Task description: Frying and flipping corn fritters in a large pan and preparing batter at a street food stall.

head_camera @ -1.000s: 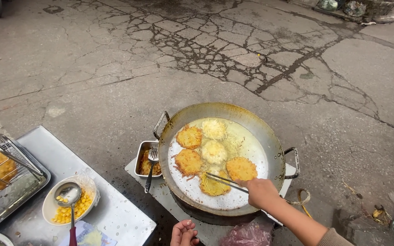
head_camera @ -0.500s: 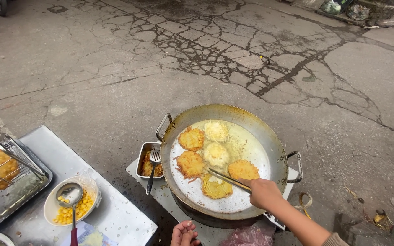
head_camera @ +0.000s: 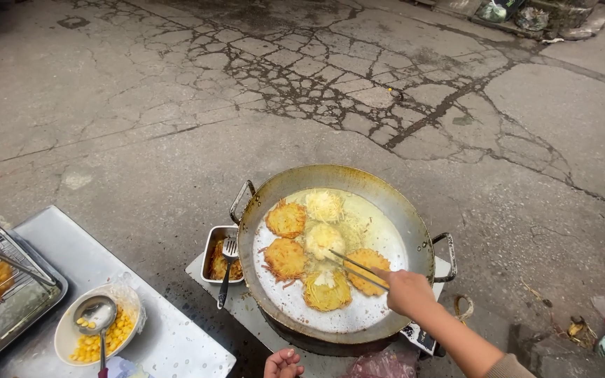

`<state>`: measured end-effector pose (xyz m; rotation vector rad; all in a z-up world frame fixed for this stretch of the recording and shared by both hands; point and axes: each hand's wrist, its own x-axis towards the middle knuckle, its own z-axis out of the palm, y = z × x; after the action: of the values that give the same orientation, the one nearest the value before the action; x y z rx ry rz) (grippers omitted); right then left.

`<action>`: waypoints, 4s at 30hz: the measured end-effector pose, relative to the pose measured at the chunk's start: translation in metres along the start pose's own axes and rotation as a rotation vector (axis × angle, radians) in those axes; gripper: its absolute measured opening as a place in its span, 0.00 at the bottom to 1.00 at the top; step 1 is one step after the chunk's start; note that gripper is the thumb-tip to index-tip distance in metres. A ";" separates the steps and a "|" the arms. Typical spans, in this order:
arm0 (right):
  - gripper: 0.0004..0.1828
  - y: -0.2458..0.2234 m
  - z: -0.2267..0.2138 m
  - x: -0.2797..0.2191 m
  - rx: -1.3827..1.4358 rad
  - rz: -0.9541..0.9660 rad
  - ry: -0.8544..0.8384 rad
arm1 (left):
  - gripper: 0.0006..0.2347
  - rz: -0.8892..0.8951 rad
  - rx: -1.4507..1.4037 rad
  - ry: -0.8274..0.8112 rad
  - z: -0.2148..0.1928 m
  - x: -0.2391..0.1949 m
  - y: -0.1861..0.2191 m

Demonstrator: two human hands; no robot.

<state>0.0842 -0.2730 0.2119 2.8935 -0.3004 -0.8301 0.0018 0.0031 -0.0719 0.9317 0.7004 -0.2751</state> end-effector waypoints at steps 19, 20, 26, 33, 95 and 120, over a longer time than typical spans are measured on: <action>0.48 -0.018 0.065 0.019 -0.583 -0.097 0.151 | 0.12 -0.018 0.002 0.000 -0.020 0.022 -0.002; 0.47 -0.017 0.072 0.021 -0.592 -0.091 0.153 | 0.13 -0.064 -0.030 -0.031 -0.026 0.030 0.000; 0.50 -0.020 0.085 0.043 -0.617 -0.047 0.223 | 0.13 -0.047 -0.061 -0.048 -0.022 0.020 -0.005; 0.49 -0.031 0.077 0.060 -0.594 -0.097 0.207 | 0.23 -0.220 -0.225 -0.183 -0.045 0.049 -0.007; 0.49 0.015 -0.046 0.027 0.179 0.177 -0.069 | 0.19 -0.300 -0.210 -0.236 -0.048 0.081 -0.011; 0.34 0.158 0.048 -0.049 1.489 0.414 -0.346 | 0.11 -0.123 0.201 0.089 0.048 -0.051 0.041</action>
<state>-0.0073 -0.4188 0.2230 3.4015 -2.3058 -1.3834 0.0055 -0.0155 0.0070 1.0986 0.8241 -0.4212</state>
